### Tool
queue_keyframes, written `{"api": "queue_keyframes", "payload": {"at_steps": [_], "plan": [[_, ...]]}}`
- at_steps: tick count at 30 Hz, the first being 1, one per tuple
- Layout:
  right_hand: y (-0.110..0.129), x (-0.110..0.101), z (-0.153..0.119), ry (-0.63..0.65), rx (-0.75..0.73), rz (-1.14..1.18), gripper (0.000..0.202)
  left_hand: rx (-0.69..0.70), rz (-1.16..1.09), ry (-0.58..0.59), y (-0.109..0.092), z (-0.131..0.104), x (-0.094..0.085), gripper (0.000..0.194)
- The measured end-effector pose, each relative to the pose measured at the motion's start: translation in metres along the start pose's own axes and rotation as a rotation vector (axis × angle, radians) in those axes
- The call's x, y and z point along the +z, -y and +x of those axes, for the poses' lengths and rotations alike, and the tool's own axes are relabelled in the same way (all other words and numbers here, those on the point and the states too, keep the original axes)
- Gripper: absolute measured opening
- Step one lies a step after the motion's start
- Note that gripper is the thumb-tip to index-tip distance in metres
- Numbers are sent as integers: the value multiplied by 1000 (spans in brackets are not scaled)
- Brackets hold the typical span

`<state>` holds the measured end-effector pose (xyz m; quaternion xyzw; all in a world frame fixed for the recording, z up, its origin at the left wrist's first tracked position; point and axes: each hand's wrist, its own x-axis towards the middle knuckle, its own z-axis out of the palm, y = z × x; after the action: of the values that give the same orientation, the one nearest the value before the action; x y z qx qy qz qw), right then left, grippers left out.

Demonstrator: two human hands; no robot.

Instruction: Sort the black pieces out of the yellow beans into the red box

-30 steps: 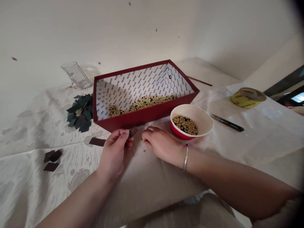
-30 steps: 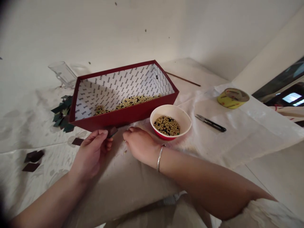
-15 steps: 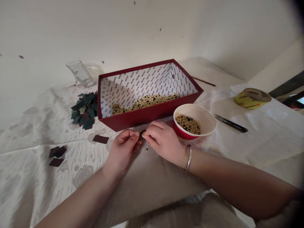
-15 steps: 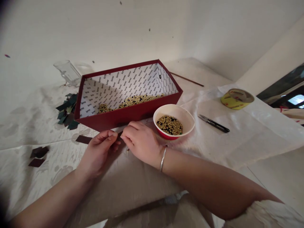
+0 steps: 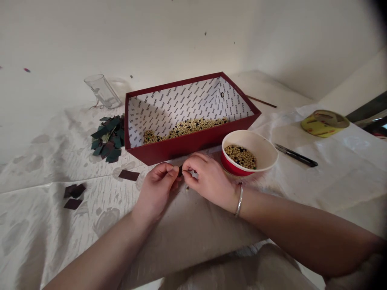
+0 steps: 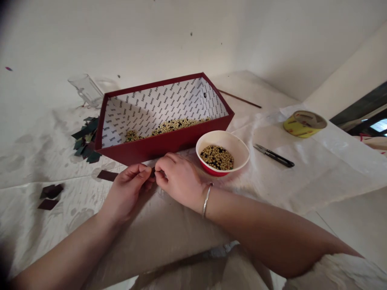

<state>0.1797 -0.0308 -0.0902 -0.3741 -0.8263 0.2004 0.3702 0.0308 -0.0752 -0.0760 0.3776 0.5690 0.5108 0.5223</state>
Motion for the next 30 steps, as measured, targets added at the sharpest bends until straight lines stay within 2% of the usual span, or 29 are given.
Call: {"api": "queue_keyframes", "payload": {"at_steps": [6,12,17,22,30], "plan": [[1,0,0,-2,-56,-21,11,14,11,28,2,3,0,24],[-4,2,-1,7,40,-10,9,11,52,-6,5,2,-2,22],[-4,1,-1,42,34,14,10,13,38,-18,4,1,-1,21],[-5,1,-1,18,60,-9,10,9,17,-21,3,1,0,22],[-1,-1,0,-10,-9,8,11,30,58,48,5,1,-3,22]]}}
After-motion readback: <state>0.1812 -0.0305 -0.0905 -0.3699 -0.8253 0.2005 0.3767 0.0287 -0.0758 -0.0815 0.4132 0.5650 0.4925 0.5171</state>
